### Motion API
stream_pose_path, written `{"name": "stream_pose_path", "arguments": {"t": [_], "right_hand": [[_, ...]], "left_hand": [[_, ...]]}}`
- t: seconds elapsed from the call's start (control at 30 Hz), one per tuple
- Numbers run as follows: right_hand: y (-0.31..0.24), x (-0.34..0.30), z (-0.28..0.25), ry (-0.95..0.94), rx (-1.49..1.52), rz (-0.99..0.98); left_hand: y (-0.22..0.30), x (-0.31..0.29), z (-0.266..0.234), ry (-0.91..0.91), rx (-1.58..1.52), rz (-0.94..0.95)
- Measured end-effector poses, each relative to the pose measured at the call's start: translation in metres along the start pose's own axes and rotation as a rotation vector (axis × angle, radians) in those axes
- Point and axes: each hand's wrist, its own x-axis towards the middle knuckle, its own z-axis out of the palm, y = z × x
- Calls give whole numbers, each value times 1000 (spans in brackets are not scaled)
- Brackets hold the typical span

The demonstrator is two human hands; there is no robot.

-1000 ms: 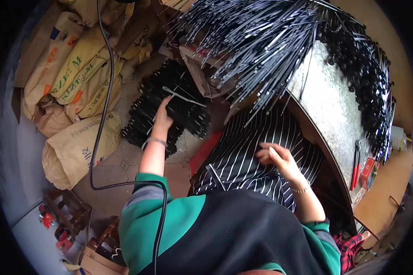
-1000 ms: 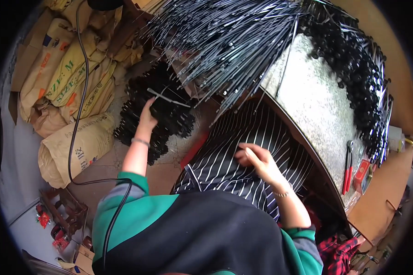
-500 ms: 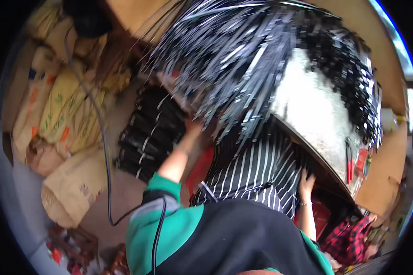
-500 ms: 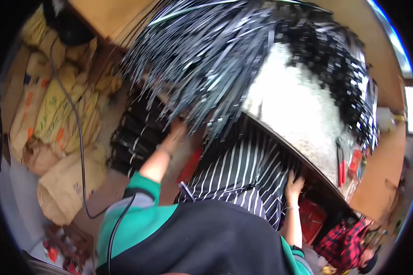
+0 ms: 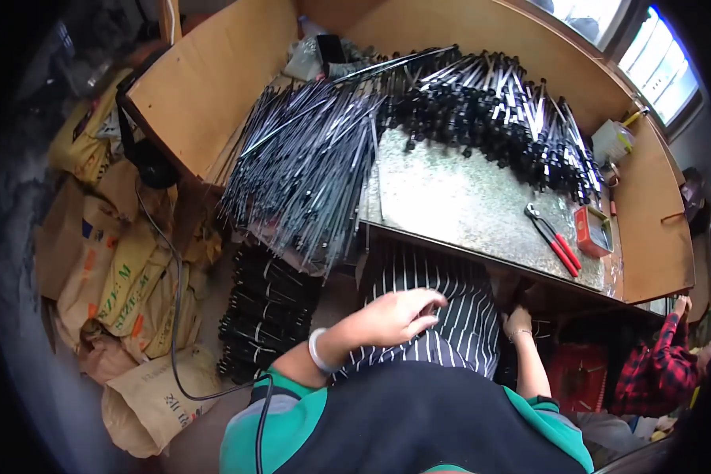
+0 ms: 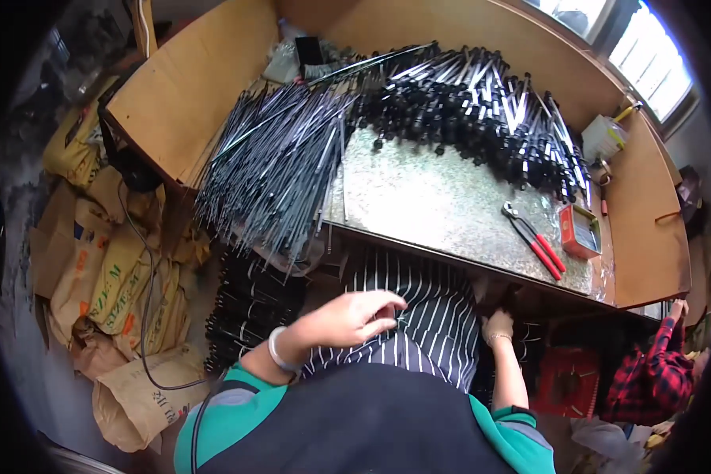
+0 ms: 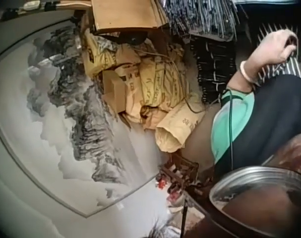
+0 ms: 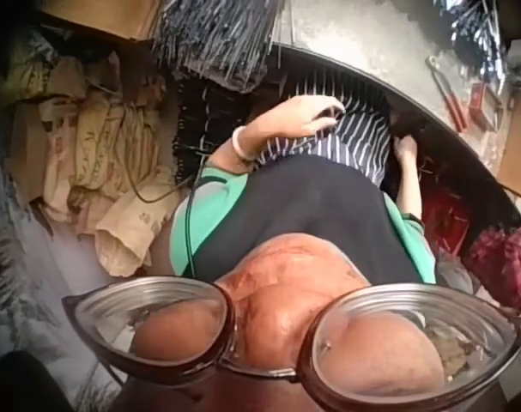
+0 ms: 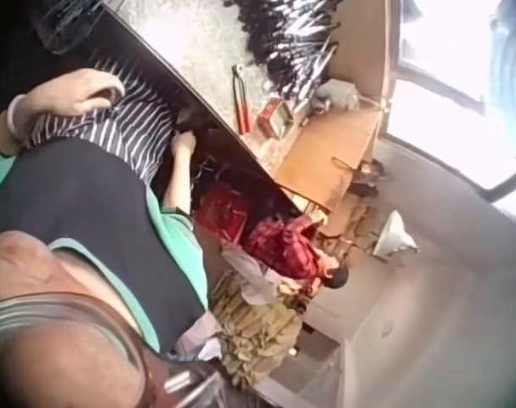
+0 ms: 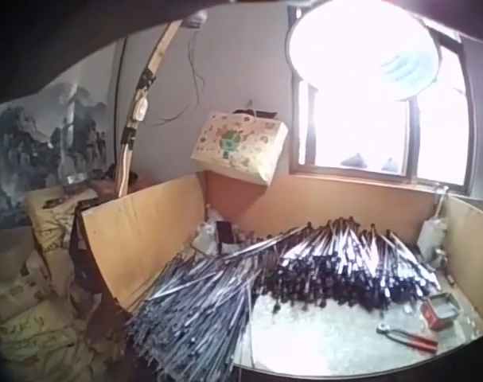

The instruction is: Assembling metal ribs and plastic fittings into bundles for umbrellas at a factory workstation.

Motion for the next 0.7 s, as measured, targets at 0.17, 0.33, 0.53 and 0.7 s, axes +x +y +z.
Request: {"name": "stream_pose_path", "arguments": {"t": [0.17, 0.33, 0.53, 0.7], "right_hand": [[-94, -90, -229, 623, 868, -902], [-82, -190, -350, 963, 617, -1323], [-27, -184, -355, 1186, 481, -1182], [-21, -67, -283, 1192, 649, -1102]], "left_hand": [[34, 135, -100, 785, 374, 290], [-75, 199, -192, 588, 1069, -583], [-109, 197, -204, 464, 1108, -828], [-140, 211, -214, 412, 1105, -774]]}}
